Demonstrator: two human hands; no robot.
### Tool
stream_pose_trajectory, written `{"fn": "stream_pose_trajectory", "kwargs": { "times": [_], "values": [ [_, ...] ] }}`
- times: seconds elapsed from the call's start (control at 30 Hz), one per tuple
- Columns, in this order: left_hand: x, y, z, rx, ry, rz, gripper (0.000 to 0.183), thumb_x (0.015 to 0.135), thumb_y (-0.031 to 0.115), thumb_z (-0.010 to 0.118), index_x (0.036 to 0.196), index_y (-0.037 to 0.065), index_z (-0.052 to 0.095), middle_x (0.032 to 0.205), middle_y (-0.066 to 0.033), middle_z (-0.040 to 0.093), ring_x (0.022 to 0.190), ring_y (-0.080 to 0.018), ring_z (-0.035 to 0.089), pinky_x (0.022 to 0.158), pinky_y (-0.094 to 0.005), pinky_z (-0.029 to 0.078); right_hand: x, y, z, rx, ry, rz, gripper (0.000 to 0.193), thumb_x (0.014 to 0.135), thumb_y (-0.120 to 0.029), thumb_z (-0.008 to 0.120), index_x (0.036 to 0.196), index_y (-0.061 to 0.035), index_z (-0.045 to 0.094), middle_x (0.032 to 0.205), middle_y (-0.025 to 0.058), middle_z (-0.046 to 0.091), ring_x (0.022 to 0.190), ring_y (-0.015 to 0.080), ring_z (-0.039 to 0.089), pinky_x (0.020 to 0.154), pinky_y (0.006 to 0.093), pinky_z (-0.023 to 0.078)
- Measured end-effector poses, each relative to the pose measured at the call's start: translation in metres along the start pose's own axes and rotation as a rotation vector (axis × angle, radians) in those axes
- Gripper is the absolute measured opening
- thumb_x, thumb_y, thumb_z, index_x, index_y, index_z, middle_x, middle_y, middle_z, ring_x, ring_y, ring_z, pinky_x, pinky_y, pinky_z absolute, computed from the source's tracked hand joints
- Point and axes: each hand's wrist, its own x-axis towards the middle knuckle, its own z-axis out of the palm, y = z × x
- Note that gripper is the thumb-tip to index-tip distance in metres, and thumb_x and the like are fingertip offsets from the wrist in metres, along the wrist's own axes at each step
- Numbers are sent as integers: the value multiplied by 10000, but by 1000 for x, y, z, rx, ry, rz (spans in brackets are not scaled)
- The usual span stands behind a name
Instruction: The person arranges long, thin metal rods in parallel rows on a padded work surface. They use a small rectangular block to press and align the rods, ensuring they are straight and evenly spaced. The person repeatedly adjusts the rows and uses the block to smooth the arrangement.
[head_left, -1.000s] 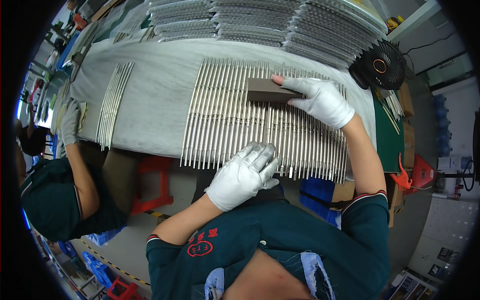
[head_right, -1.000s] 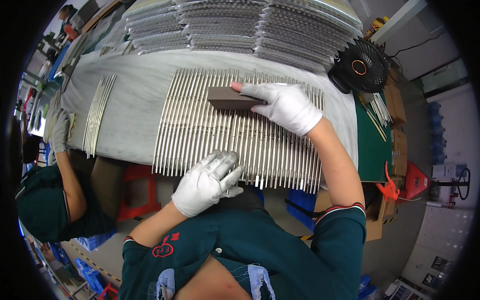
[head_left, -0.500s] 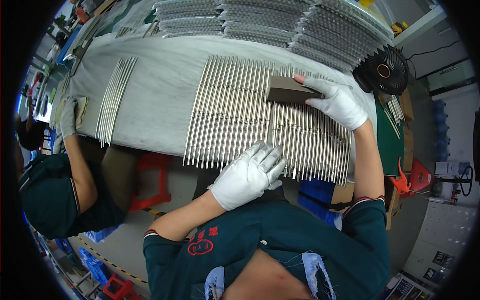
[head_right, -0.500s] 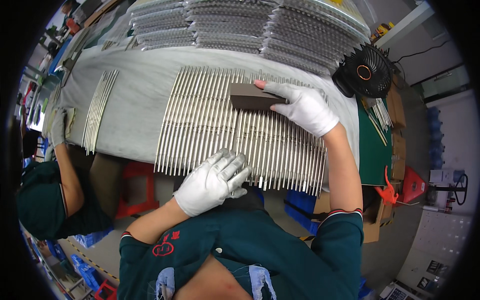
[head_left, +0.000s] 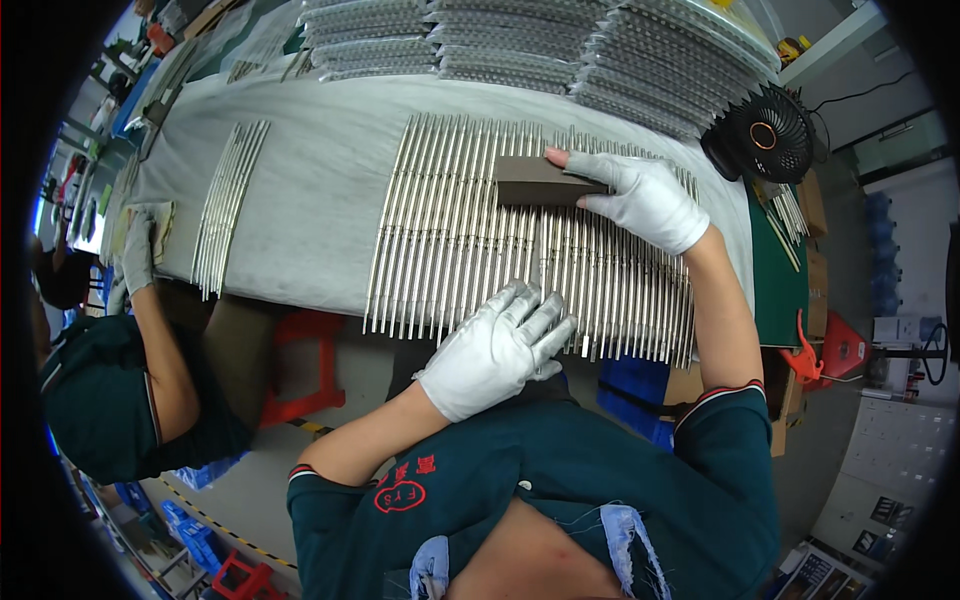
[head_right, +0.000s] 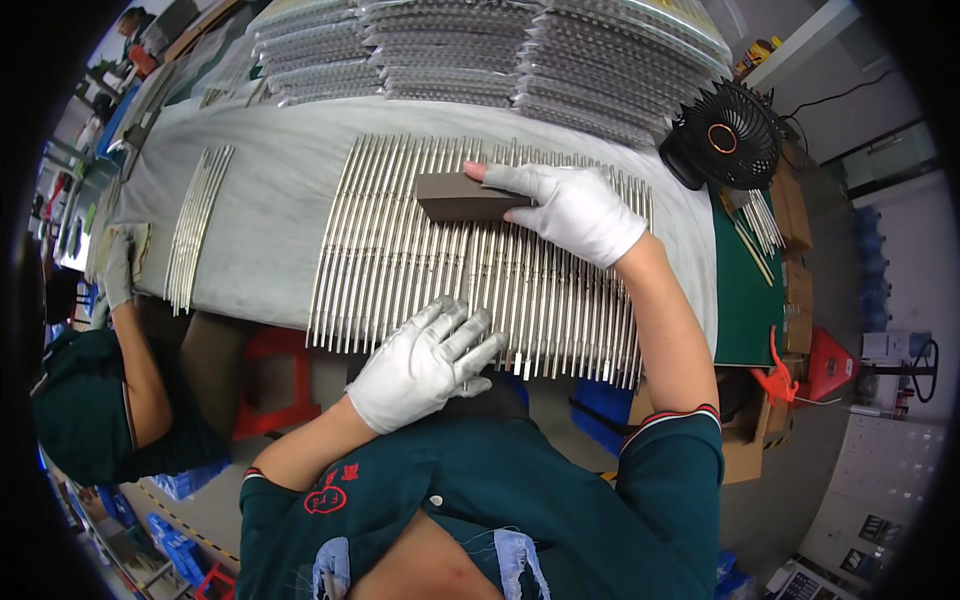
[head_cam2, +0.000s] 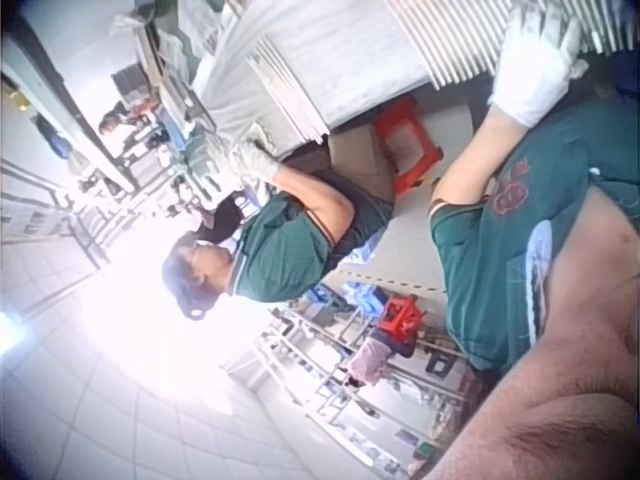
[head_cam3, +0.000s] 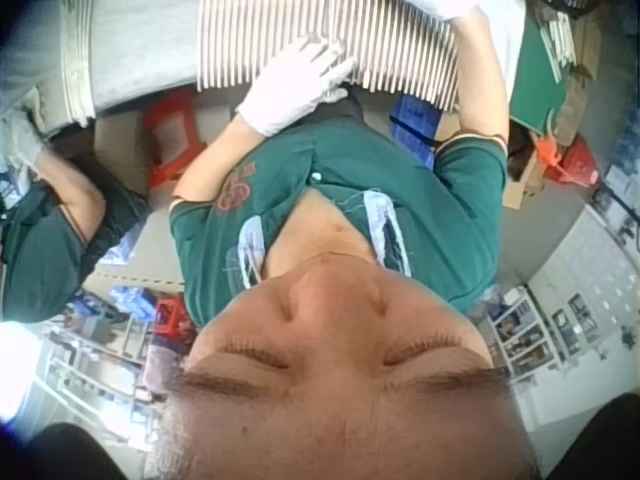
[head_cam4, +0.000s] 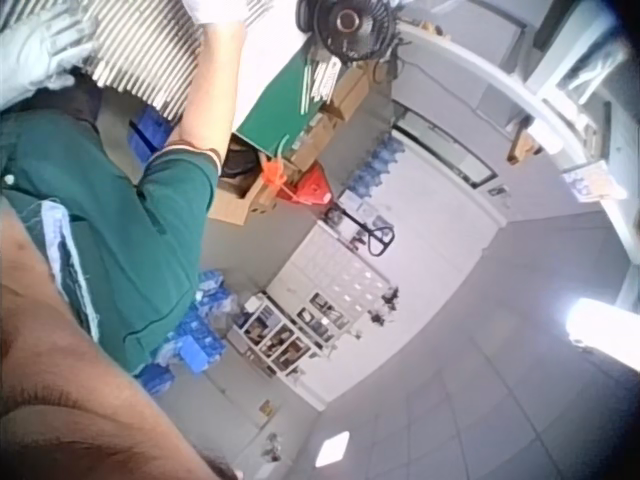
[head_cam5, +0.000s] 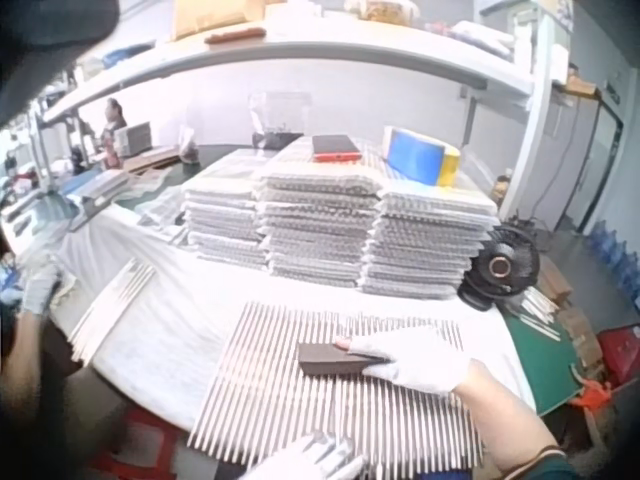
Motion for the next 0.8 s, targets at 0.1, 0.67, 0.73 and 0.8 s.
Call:
{"fn": "stream_pose_trajectory", "kwargs": {
  "times": [0.1,0.67,0.73,0.8],
  "values": [
    [-3,-1,-1,-11,4,-3,565,867,423,700,1286,52,619,1293,-158,619,1189,-331,600,1116,-486,412,-17,11,-25,9,1,84,638,893,-113,703,1472,-314,526,1341,75,661,1159,284,668,1028,342,520],
    [15,2,10,-47,-87,-71,872,746,591,746,1439,113,522,1419,-162,551,1334,-381,502,1171,-498,352,94,77,13,929,-3,141,930,806,-429,822,1576,-137,390,1480,80,542,1371,207,470,1187,357,307],
    [14,0,15,-32,-59,-74,852,758,586,739,1436,115,526,1413,-163,556,1325,-375,511,1173,-495,353,90,80,12,953,-31,148,931,812,-417,822,1576,-116,382,1467,82,550,1368,198,471,1180,354,323],
    [15,-1,16,-22,-51,-73,823,784,579,724,1430,106,530,1399,-163,568,1322,-363,517,1174,-494,353,87,82,14,966,-13,163,929,818,-408,821,1575,-103,377,1456,79,557,1361,192,476,1170,351,341]
  ]
}}
